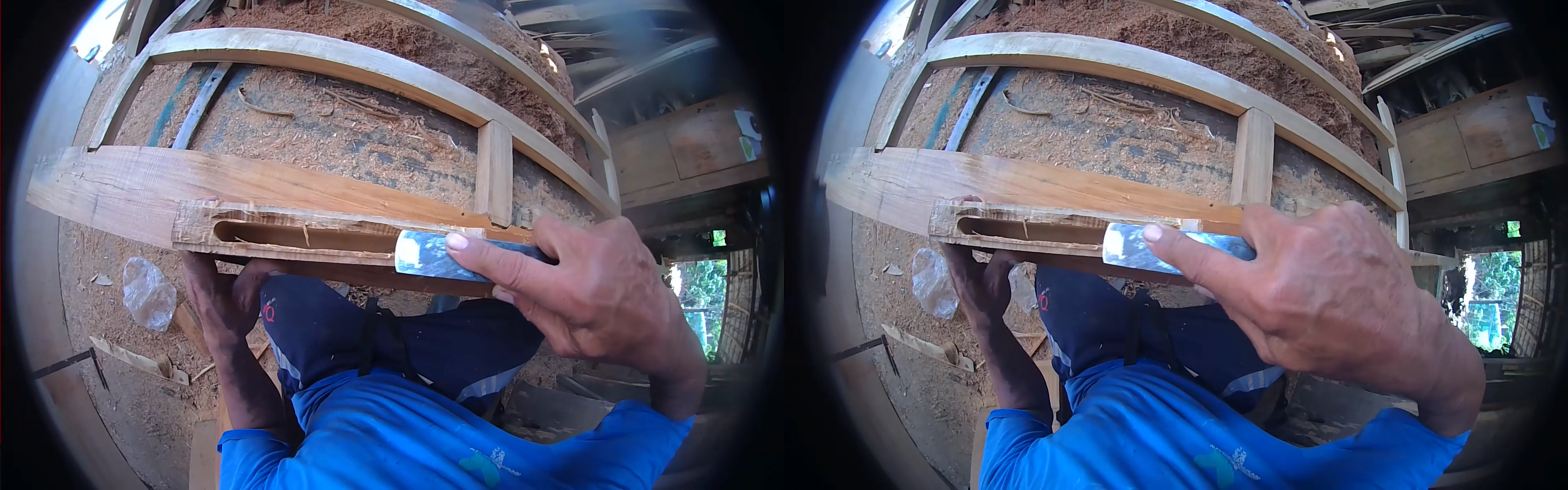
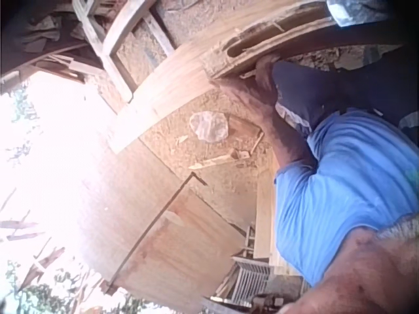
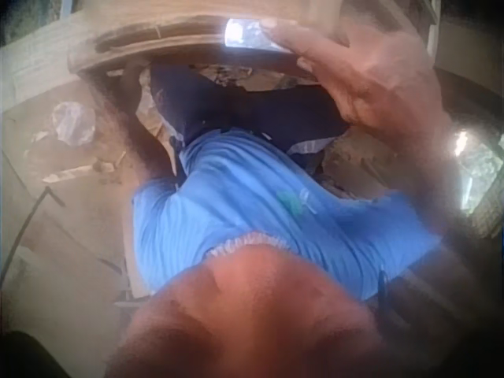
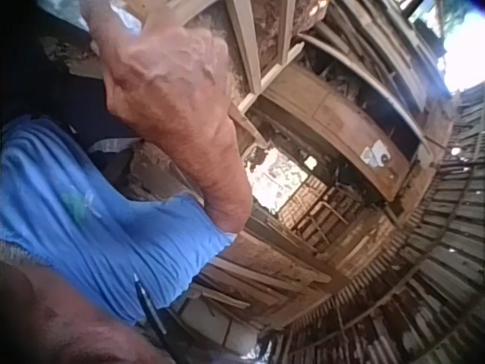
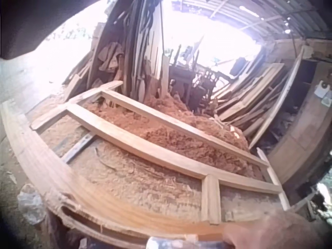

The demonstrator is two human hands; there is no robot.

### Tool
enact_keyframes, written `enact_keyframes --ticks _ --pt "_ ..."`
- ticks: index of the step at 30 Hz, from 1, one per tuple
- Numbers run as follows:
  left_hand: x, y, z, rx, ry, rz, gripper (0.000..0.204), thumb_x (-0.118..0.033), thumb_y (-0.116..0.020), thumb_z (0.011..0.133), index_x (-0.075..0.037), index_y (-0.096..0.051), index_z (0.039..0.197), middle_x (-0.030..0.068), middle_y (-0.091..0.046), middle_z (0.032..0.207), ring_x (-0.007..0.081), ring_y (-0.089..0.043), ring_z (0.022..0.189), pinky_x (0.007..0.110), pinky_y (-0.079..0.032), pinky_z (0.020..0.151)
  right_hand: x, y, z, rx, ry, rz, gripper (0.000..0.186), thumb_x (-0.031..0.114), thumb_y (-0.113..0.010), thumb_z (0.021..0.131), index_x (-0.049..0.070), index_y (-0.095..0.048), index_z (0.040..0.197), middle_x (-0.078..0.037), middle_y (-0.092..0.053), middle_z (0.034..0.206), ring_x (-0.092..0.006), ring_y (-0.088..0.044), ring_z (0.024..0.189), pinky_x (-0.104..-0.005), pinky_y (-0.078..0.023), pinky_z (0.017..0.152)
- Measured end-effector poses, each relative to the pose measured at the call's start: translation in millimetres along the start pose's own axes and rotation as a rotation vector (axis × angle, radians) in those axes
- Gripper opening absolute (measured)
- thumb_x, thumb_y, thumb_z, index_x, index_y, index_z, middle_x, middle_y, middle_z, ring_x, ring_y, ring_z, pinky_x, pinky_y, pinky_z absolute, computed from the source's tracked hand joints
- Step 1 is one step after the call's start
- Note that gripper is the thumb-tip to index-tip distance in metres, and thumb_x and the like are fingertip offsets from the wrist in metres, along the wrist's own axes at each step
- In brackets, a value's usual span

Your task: The person carves a slot into a wooden frame member using a chisel and a hammer, then uses the chisel alone to smooth the interior of the carved section.

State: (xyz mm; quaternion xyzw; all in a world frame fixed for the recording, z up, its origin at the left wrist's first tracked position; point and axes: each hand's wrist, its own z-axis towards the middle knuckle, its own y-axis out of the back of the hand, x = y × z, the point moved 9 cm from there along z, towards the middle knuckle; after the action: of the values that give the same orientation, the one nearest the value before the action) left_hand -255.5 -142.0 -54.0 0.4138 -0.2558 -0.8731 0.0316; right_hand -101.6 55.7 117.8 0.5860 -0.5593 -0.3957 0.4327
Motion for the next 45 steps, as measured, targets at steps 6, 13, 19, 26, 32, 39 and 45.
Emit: enact_keyframes --ticks 6,13,19,26,32,39,45 --pt "-1.1 0.9 1.4 -0.034 0.032 -0.071 0.091 -0.035 -0.089 0.07 0.003 -0.042 0.137 0.0211 -0.055 0.124 0.0352 -0.058 0.112 0.045 -0.047 0.092 -6.4 -1.4 -6.0 0.041 -0.07 -0.012 0.057 0.016 -0.074 0.079 0.027 -0.062 0.133 -0.005 -0.044 0.064 -0.0209 -0.046 0.051 -0.0364 -0.035 0.046" --pt "8.4 -1.2 -4.6 -0.069 0.103 -0.164 0.095 -0.049 -0.085 0.069 0.0 -0.043 0.139 0.015 -0.053 0.131 0.0284 -0.051 0.122 0.042 -0.042 0.101 -6.5 6.7 -8.6 0.082 -0.099 -0.042 0.055 0.017 -0.074 0.08 0.028 -0.063 0.132 -0.005 -0.044 0.064 -0.0211 -0.046 0.051 -0.0357 -0.035 0.046" --pt "-4.8 -2.4 2.7 -0.05 -0.024 0.021 0.094 -0.041 -0.086 0.07 0.003 -0.04 0.139 0.0203 -0.055 0.126 0.0349 -0.058 0.111 0.045 -0.048 0.091 -12.8 4.9 -10.4 0.157 -0.111 -0.07 0.055 0.018 -0.073 0.08 0.028 -0.062 0.134 -0.005 -0.045 0.063 -0.0215 -0.046 0.05 -0.036 -0.035 0.045" --pt "-3.9 -1.6 1.2 -0.032 0.001 -0.003 0.093 -0.041 -0.086 0.071 0.003 -0.041 0.14 0.0207 -0.055 0.126 0.0365 -0.058 0.111 0.045 -0.047 0.092 -14.2 -0.3 -10.9 0.061 -0.059 0.042 0.055 0.015 -0.072 0.08 0.026 -0.062 0.133 -0.005 -0.048 0.064 -0.0212 -0.048 0.05 -0.0366 -0.036 0.046" --pt "1.0 -1.1 -1.4 -0.066 0.01 -0.048 0.093 -0.041 -0.086 0.07 0.002 -0.041 0.14 0.021 -0.055 0.126 0.0349 -0.058 0.111 0.044 -0.046 0.093 -15.0 -3.2 -9.2 0.111 -0.066 0.035 0.056 0.015 -0.073 0.08 0.027 -0.062 0.133 -0.005 -0.047 0.064 -0.0206 -0.048 0.051 -0.0361 -0.038 0.047" --pt "1.5 -0.9 -2.6 -0.045 -0.012 -0.006 0.092 -0.039 -0.087 0.071 0.002 -0.041 0.139 0.0217 -0.056 0.125 0.0347 -0.055 0.116 0.045 -0.044 0.096 -13.9 -0.4 -9.3 0.078 -0.076 0.014 0.06 0.016 -0.074 0.079 0.029 -0.06 0.135 -0.004 -0.045 0.063 -0.0191 -0.046 0.05 -0.0351 -0.037 0.046" --pt "6.4 -6.2 -4.4 -0.028 0.045 -0.014 0.096 -0.051 -0.083 0.072 0.0 -0.041 0.14 0.0145 -0.052 0.132 0.0272 -0.051 0.121 0.041 -0.042 0.101 -13.5 -3.8 -15.3 0.055 -0.1 0.008 0.059 0.016 -0.074 0.08 0.032 -0.06 0.135 -0.003 -0.043 0.063 -0.0167 -0.042 0.049 -0.0354 -0.033 0.044"
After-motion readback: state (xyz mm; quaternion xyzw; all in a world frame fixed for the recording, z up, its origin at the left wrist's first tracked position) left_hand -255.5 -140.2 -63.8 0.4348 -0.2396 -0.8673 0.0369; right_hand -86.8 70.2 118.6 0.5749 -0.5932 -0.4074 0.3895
